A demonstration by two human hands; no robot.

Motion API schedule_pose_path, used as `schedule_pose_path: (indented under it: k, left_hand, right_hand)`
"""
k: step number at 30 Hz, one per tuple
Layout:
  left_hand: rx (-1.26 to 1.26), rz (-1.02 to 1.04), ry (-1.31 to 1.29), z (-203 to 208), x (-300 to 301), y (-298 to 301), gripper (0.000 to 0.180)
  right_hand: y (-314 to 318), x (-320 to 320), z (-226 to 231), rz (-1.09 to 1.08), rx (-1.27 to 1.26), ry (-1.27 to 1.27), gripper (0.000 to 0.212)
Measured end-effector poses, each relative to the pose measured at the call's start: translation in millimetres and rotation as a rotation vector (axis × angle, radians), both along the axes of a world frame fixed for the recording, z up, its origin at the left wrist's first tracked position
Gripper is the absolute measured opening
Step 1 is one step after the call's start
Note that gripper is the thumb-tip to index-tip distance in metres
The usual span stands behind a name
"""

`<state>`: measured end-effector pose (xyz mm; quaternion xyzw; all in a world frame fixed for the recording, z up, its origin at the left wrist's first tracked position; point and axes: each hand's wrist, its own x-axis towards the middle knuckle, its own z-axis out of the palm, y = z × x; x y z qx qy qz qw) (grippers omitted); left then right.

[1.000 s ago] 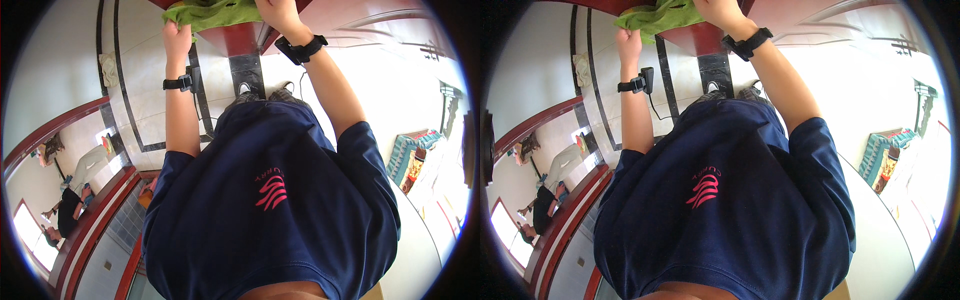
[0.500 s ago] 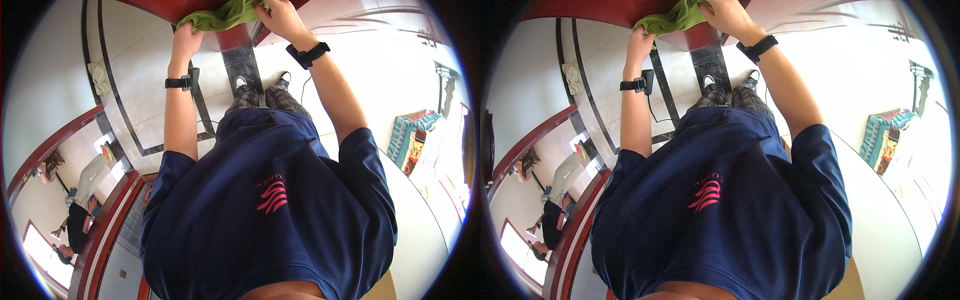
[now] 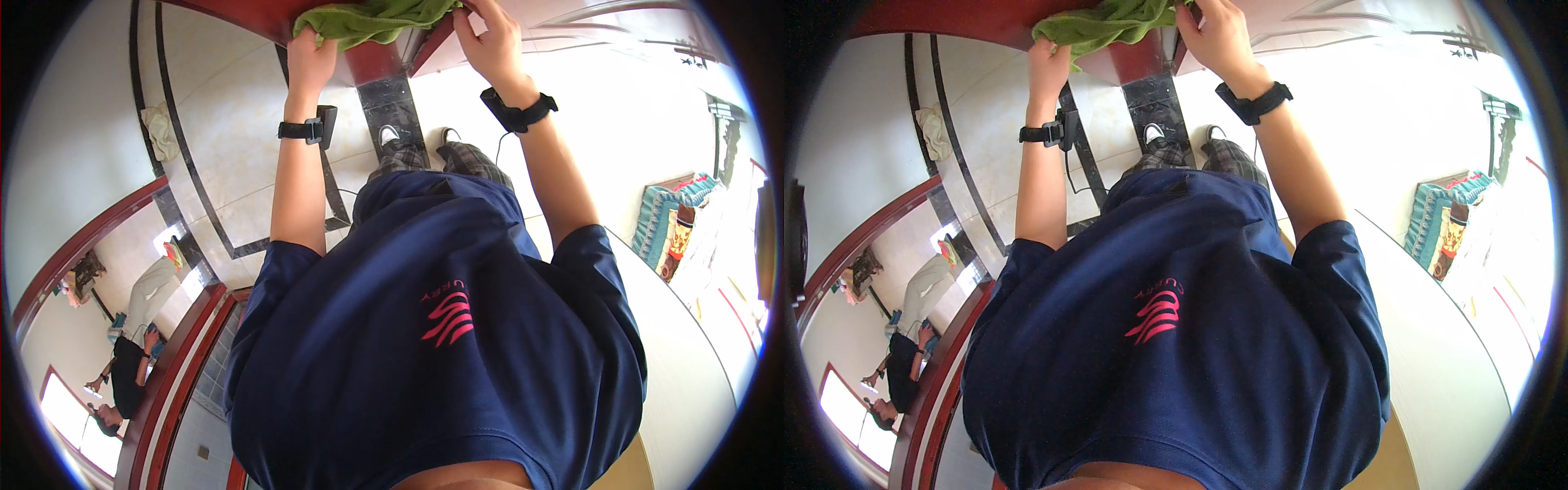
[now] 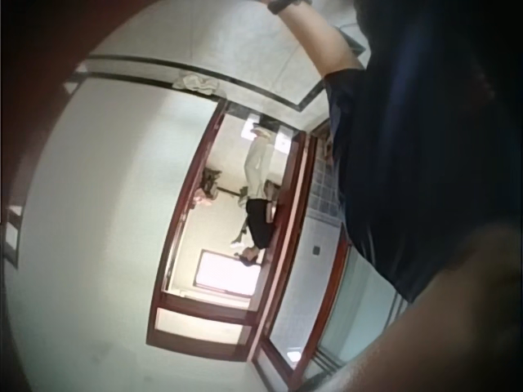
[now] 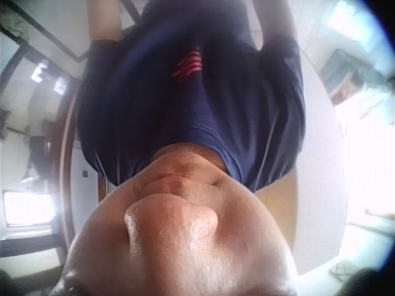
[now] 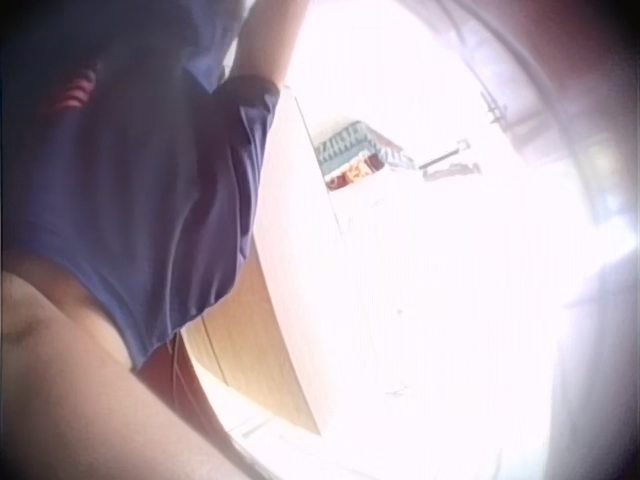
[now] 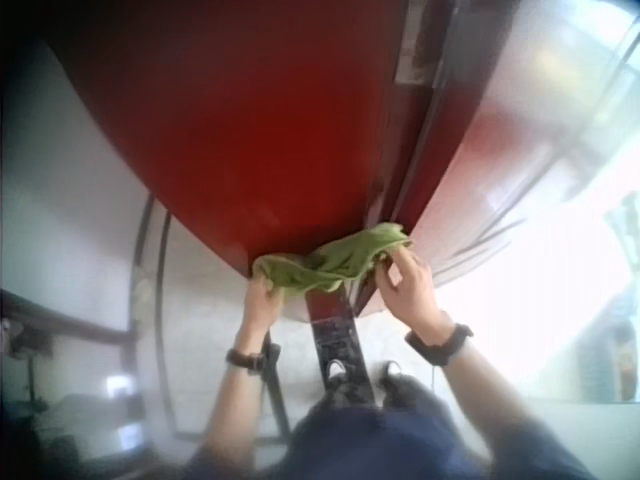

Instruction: The person wipes an electrical outlet on a wall and then the handle and edges of a red door with a cloth.

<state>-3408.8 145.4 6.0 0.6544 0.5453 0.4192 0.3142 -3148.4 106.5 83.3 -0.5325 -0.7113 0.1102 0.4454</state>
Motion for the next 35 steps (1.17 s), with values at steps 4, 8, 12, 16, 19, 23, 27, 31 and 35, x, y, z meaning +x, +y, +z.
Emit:
schedule_pose_path:
  k: [4,8,12,16,19,23,27,31,35]
  left_hand:
    - [0.131,0.019,-0.257,11.4,-6.6,7.8,0.024]
    - [0.173,-0.129,-0.422,87.7,39.4,4.8,0.029]
    - [0.289,-0.192,-0.485,115.2,80.2,9.8,0.027]
    - [0.228,-0.228,-0.482,132.2,131.5,7.8,0.023]
    - [0.332,-0.222,-0.393,126.9,150.1,9.7,0.021]
    - [0.352,-0.134,-0.310,101.8,156.8,19.8,0.024]
    - [0.379,0.068,-0.394,103.0,190.6,-3.1,0.029]
    - [0.427,0.115,-0.276,89.9,194.8,-7.9,0.027]
    - [0.219,0.189,-0.256,74.5,190.1,-13.0,0.020]
  right_hand:
    - [-15.2,6.8,35.8,-0.018,0.159,0.110,0.032]
    - [-21.8,35.0,61.7,0.180,0.302,0.403,0.041]
    - [-24.1,56.3,70.2,0.202,0.437,0.462,0.046]
    - [-18.7,79.7,77.5,0.184,0.484,0.442,0.048]
    - [-11.0,92.5,77.6,0.216,0.317,0.468,0.044]
    - [4.1,101.1,87.4,0.283,0.334,0.408,0.044]
    - [19.4,109.6,83.1,0.233,0.405,0.273,0.044]
    - [20.5,113.7,80.2,0.187,0.463,0.070,0.047]
    - [20.8,122.5,70.1,0.318,0.221,0.208,0.046]
